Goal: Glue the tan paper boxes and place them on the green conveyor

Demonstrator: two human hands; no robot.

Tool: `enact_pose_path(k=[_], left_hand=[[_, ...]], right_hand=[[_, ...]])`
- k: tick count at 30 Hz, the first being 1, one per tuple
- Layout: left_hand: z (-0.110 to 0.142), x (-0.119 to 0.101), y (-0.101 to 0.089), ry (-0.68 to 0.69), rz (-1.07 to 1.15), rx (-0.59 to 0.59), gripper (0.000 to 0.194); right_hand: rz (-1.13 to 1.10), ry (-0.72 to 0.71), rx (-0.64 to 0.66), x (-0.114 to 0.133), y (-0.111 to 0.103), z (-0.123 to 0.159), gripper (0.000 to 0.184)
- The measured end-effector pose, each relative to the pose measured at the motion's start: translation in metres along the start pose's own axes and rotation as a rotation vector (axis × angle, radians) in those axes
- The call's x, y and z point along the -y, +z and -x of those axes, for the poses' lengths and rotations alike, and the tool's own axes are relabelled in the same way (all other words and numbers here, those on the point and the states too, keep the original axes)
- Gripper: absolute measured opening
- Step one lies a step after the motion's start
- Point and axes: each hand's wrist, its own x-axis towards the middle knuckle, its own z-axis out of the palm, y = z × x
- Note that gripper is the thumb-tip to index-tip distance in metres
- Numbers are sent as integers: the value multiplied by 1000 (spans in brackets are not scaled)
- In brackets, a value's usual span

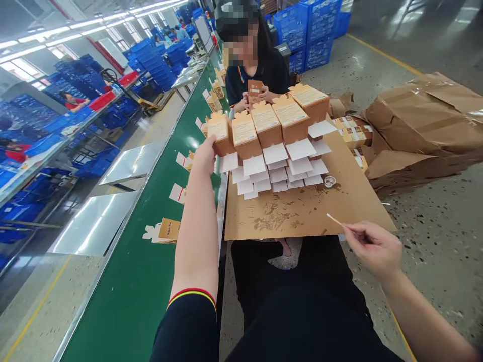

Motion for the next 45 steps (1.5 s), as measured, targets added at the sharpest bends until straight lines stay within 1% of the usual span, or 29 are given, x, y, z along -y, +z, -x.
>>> enact_pose_path(k=[2, 3, 5, 6, 7, 9, 11, 13, 15, 17, 19, 20, 22, 23, 24, 25, 27, 29, 30, 32, 34, 36, 41, 45], left_hand=[[17, -7, -20, -38, 34, -43, 16], [31, -9, -34, -14, 71, -42, 20], [65, -8, -64, 93, 164, 33, 33], [85, -3, -77, 132, 193, 87, 40], [107, 5, -89, 142, 207, 121, 47], [148, 30, -105, 91, 210, 138, 60], [184, 63, -109, 1, 198, 124, 74], [211, 98, -105, -68, 178, 102, 88], [227, 127, -100, -96, 147, 77, 99], [234, 146, -96, -91, 107, 48, 106], [236, 156, -94, -80, 51, 29, 106], [235, 158, -94, -74, 24, 20, 104], [234, 158, -92, -68, -19, 14, 102], [233, 157, -91, -76, -36, 21, 101], [233, 156, -90, -91, -49, 28, 100], [232, 155, -89, -111, -61, 33, 99], [232, 154, -87, -151, -83, 47, 96], [233, 153, -86, -158, -97, 50, 95], [233, 152, -85, -152, -104, 53, 95], [234, 152, -85, -135, -115, 63, 94], [235, 152, -85, -120, -123, 73, 93], [236, 152, -85, -111, -129, 80, 93], [236, 151, -84, -106, -145, 86, 95], [238, 148, -82, -82, -163, 99, 98]], right_hand=[[106, 22, -8, -12, -4, -24, 30], [171, 45, 0, -20, -5, -38, 30], [277, 70, 72, -34, -5, -69, 25], [324, 63, 125, -41, -4, -84, 23], [365, 53, 184, -48, -1, -98, 23], [401, 41, 256, -59, 8, -121, 32], [417, 35, 301, -67, 19, -137, 40], [436, 32, 338, -74, 28, -148, 47], [451, 30, 361, -79, 32, -156, 52], [456, 28, 365, -81, 29, -159, 54], [453, 25, 360, -78, 23, -154, 48], [439, 25, 346, -74, 20, -147, 41], [380, 23, 317, -61, 20, -123, 24], [318, 26, 295, -52, 25, -107, 15], [268, 21, 313, -41, 32, -88, 11], [223, 10, 353, -30, 43, -69, 13], [74, -15, 465, -8, 72, -34, 17], [8, -67, 511, 8, 105, -8, 23], [12, -96, 533, 13, 120, 0, 26], [46, -145, 581, 18, 144, 9, 28], [72, -171, 620, 17, 156, 11, 27], [81, -182, 636, 13, 160, 11, 25], [92, -213, 672, 5, 158, 16, 26], [56, -247, 698, 7, 161, 24, 29]])
